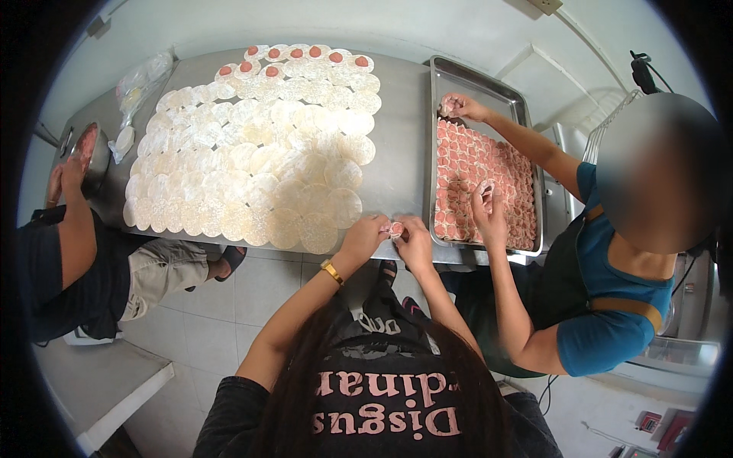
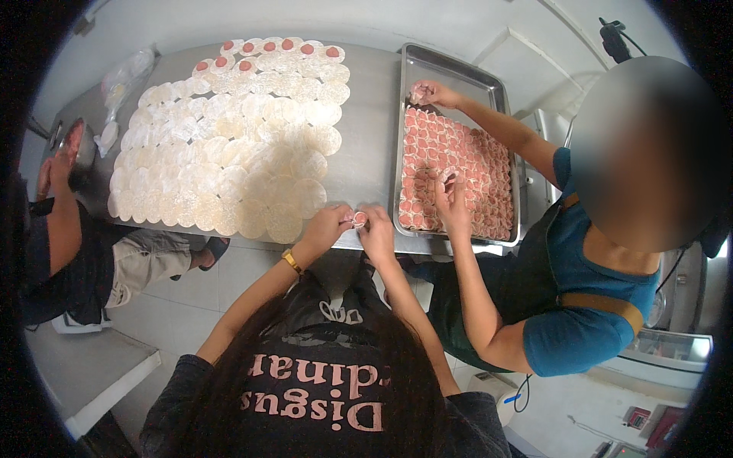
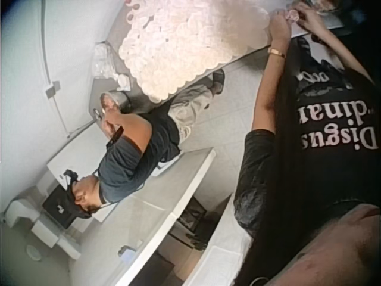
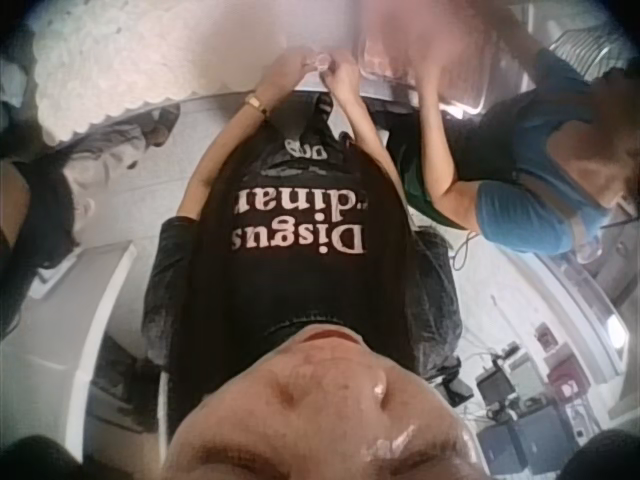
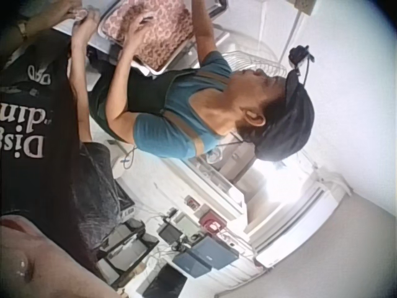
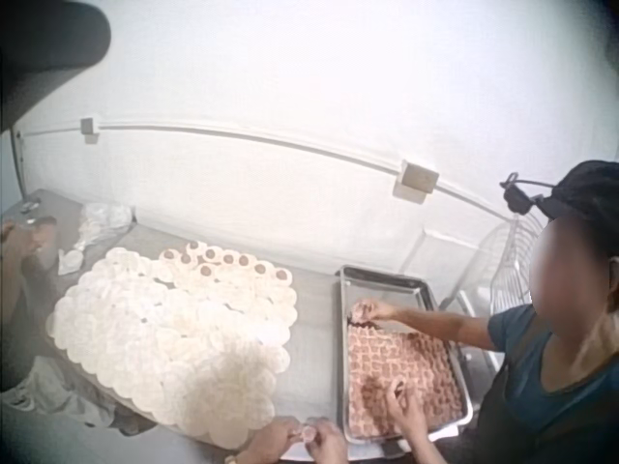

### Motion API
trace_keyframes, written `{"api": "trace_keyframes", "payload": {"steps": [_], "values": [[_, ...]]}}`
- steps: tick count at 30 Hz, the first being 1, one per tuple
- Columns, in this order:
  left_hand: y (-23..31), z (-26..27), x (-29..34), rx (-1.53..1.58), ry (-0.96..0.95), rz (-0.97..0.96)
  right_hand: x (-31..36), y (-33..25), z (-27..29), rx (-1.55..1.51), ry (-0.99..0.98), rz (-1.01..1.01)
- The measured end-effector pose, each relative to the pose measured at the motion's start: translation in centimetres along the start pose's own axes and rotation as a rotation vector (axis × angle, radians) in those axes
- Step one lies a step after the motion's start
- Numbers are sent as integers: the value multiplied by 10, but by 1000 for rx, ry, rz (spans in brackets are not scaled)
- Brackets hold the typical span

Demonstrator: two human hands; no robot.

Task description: The person places small pink filling onto white circular wrappers and folds them into dumplings, then arranges the finished dumplings on a metal tray. Another person assists by placing filling onto wrappers.

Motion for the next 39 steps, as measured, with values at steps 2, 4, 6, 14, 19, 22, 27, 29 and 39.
{"api": "trace_keyframes", "payload": {"steps": [2, 4, 6, 14, 19, 22, 27, 29, 39], "values": [[1, 1, 0, -22, -18, 0, -2, -3, 0, 27, -43, -18], [2, 3, 0, -35, -12, -7, -3, -5, 0, 30, -84, -54], [2, 9, 0, -13, 3, -31, -1, -9, 1, 132, -66, 7], [-7, 77, 31, 120, 6, 60, 0, -13, -5, 217, -11, 154], [-13, 143, 61, 106, 36, 124, -2, -13, -5, 250, -26, 171], [-16, 165, 73, 9, 58, 210, -2, -14, -4, 213, -17, 168], [-17, 156, 77, 114, 160, 259, -2, -15, -4, 197, -7, 136], [-15, 138, 71, 190, 205, 233, -2, -15, -4, 212, -38, 103], [3, 49, 36, 223, 109, 16, -3, -8, 8, 269, -58, 42]]}}
Point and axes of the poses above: each hand's wrist, its own x-axis away from the middle knuckle, its own z-axis out of the back of the hand, y = z × x, the point moved 2 cm from there along -x, towards the middle knuckle, and after that the axes turned 8 degrees about -z, right-handed, at the moved point
